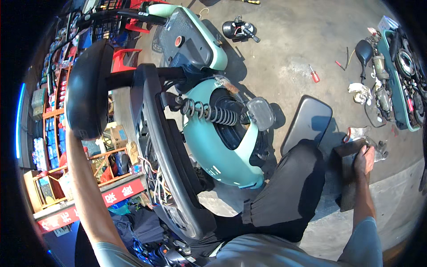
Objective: Inspecting and repairing the internal wiring and battery compartment of an electric scooter.
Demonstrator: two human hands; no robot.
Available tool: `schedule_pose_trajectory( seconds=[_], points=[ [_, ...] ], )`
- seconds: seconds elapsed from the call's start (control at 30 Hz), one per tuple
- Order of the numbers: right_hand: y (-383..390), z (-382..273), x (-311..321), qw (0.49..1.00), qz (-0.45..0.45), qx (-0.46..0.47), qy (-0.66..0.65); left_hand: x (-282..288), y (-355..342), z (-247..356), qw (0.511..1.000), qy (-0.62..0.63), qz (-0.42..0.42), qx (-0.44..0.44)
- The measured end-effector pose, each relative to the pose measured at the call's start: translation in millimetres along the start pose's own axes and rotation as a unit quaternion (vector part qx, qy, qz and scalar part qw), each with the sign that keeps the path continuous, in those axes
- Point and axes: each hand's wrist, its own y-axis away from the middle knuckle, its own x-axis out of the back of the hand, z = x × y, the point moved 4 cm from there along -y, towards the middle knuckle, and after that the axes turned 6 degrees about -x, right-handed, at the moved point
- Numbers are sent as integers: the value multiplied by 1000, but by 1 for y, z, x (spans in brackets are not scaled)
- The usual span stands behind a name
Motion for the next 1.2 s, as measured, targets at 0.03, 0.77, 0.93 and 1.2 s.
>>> schedule_pose_trajectory(
  seconds=[0.03,0.77,0.93,1.2],
  points=[
    [-2,0,-1,1000,-19,-5,9,0,1,1,1000,0,0,-3],
    [5,-91,72,982,-145,-13,123,0,-18,50,982,128,-20,-138],
    [-24,-182,196,973,-146,142,112,10,9,74,972,178,-19,-154],
    [-24,-269,265,964,-135,175,151,-18,-27,27,957,210,-34,-197]
  ],
)
